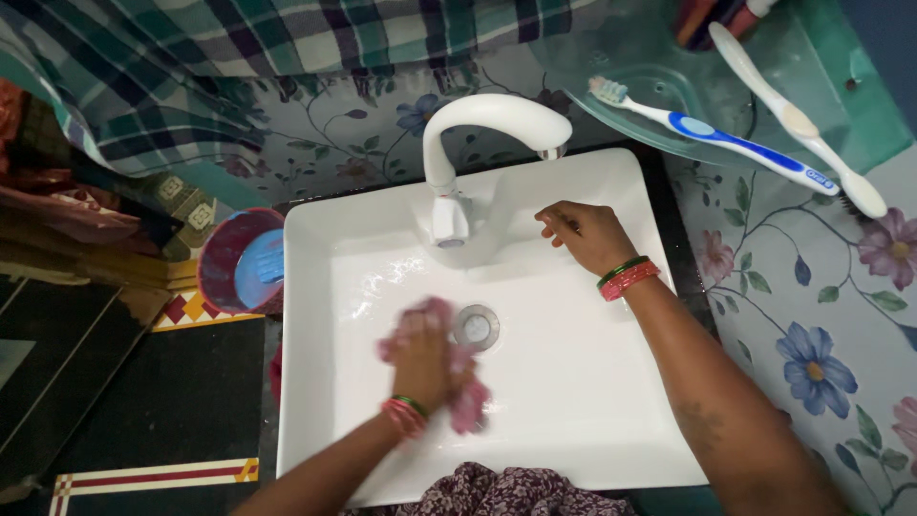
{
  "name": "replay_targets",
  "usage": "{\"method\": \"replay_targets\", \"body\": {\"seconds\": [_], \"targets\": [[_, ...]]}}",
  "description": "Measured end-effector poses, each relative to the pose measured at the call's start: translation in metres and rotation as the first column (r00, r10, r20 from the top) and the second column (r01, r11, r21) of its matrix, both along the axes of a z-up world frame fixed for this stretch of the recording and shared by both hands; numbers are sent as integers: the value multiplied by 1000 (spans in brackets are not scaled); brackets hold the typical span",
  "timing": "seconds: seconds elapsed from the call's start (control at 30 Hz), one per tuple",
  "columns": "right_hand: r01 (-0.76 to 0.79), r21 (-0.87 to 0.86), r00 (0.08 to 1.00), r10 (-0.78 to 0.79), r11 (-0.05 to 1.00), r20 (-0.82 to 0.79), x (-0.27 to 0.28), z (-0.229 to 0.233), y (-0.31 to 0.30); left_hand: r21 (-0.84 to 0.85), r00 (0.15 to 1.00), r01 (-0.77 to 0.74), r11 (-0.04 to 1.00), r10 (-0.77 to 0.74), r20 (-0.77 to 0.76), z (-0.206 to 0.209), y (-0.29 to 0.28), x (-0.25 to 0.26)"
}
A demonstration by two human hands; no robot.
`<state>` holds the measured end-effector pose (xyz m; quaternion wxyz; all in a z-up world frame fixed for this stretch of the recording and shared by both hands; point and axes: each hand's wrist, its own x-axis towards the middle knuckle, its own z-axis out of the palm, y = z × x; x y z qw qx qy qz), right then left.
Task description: The person cleans a white bathroom sink by hand with a pink cloth, wiping the inner basin and around the faucet.
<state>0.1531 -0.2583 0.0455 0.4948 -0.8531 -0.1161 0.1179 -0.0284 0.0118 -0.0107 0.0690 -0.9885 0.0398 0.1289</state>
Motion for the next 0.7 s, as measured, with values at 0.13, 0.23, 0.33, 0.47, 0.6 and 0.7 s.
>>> {"method": "replay_targets", "body": {"seconds": [0.13, 0.23, 0.33, 0.47, 0.6, 0.7], "targets": [[-3, -33, 1000, 2, 999, -17, -2, 3, 2, -61, 977, -163, 985, 170, 128, -23, 95, 19], [-14, -4, 1000, 14, 1000, -5, -2, 0, 3, -168, 964, -182, 969, 209, 164, -36, 111, 45], [-24, 1, 999, 24, 1000, 29, -2, -3, 2, -181, 948, -267, 946, 292, 129, -35, 99, 85], [-28, 6, 999, 28, 1000, 26, -1, -4, 0, -196, 915, -270, 943, 314, 252, -30, 57, 104], [-23, 23, 999, 22, 999, 32, -1, -1, 1, -284, 915, -175, 943, 262, 306, -24, -6, 74], [-29, 28, 999, 28, 999, 30, -2, -2, 1, -199, 973, -146, 969, 176, 146, -18, -49, 43]]}}
